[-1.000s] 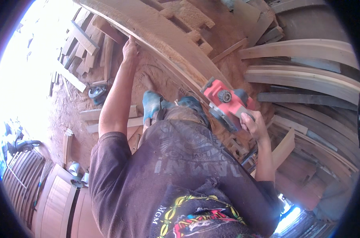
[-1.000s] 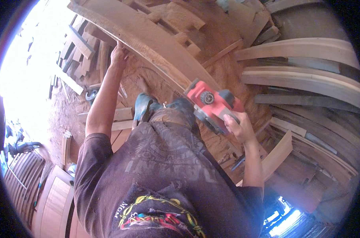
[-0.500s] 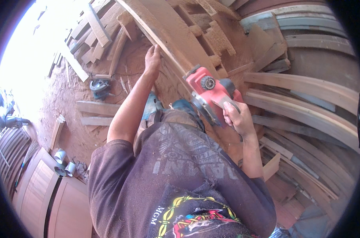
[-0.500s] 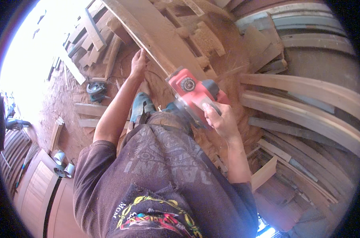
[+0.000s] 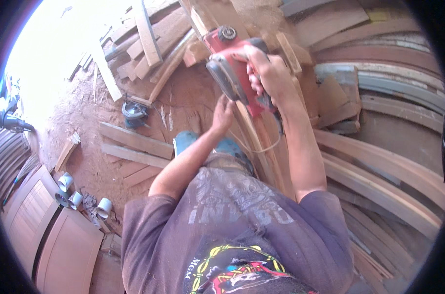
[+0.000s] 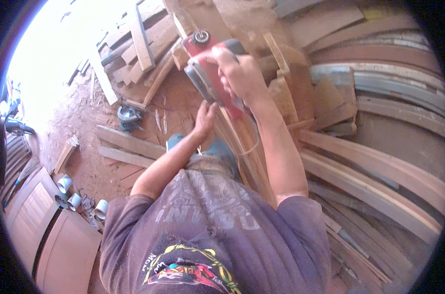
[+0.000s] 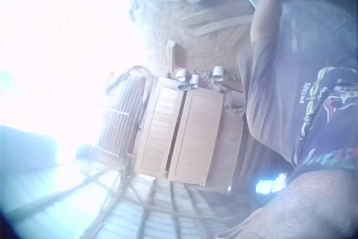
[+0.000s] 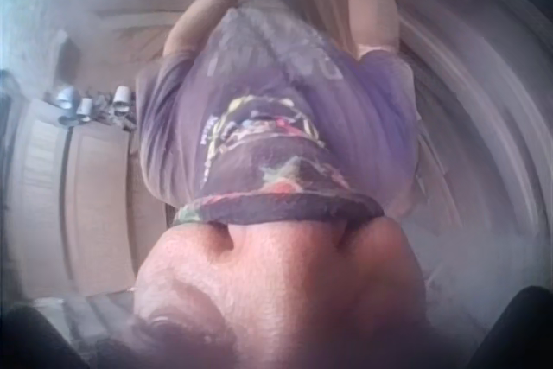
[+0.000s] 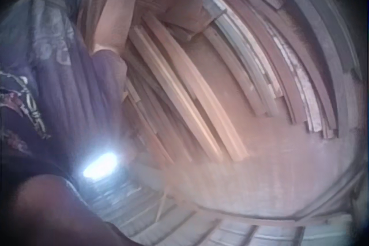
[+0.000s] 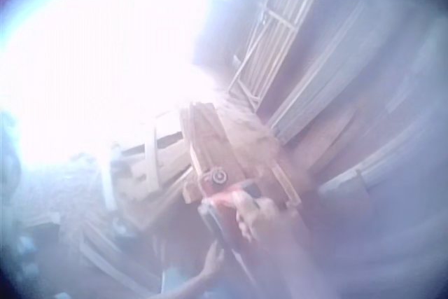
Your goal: The person uses a handheld electric sander to smooth the surface of a wooden plank. They repeatedly sand the plank, rotate it to access different sides, and occasionally pause to inspect the surface.
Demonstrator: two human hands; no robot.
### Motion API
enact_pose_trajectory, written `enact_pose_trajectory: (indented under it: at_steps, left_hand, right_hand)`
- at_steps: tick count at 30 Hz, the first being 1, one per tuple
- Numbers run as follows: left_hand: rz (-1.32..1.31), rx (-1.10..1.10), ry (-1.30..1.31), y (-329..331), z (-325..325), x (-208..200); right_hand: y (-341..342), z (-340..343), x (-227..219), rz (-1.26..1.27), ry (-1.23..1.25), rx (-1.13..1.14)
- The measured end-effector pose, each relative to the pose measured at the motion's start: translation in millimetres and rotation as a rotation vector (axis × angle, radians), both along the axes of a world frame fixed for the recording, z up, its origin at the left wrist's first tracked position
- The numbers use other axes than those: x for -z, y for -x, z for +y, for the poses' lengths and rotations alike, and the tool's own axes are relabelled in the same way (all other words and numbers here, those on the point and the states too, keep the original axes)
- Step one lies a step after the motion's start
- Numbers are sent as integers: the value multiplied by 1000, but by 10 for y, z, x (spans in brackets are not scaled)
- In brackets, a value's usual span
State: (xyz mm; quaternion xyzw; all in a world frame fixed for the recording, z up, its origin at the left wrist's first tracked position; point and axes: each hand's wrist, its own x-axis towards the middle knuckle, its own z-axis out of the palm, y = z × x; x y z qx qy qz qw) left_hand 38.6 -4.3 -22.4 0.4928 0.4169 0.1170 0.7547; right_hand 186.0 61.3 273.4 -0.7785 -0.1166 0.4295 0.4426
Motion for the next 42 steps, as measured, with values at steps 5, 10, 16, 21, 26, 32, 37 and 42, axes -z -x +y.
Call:
enact_pose_trajectory:
  at_steps: [5, 10, 16, 21, 26, 32, 37, 42]
  left_hand:
    - [217, 121, -125, 313, 102, -455]
    - [202, 134, -88, 358, 203, -516]
    - [-6, 36, -29, 393, 132, 117]
    - [83, 139, 49, 365, 166, -197]
    - [93, 99, -70, 372, 174, -306]
    - [201, 142, -129, 367, 242, -513]
    - [143, 44, -113, 290, 275, -347]
    - [32, 25, -60, 278, 401, -223]
  right_hand:
    - [-487, 1364, -44, -118, -192, -119]
    - [-396, 1188, -197, -66, -240, -148]
    - [366, -467, -333, -52, -128, -155]
    - [853, -1683, -389, 50, 77, 50]
    - [428, -755, -209, 17, -46, -3]
    - [-488, 1371, -87, -119, -175, -91]
    - [-596, 1471, -4, -48, -162, -64]
    - [47, 258, -197, -4, -117, -142]
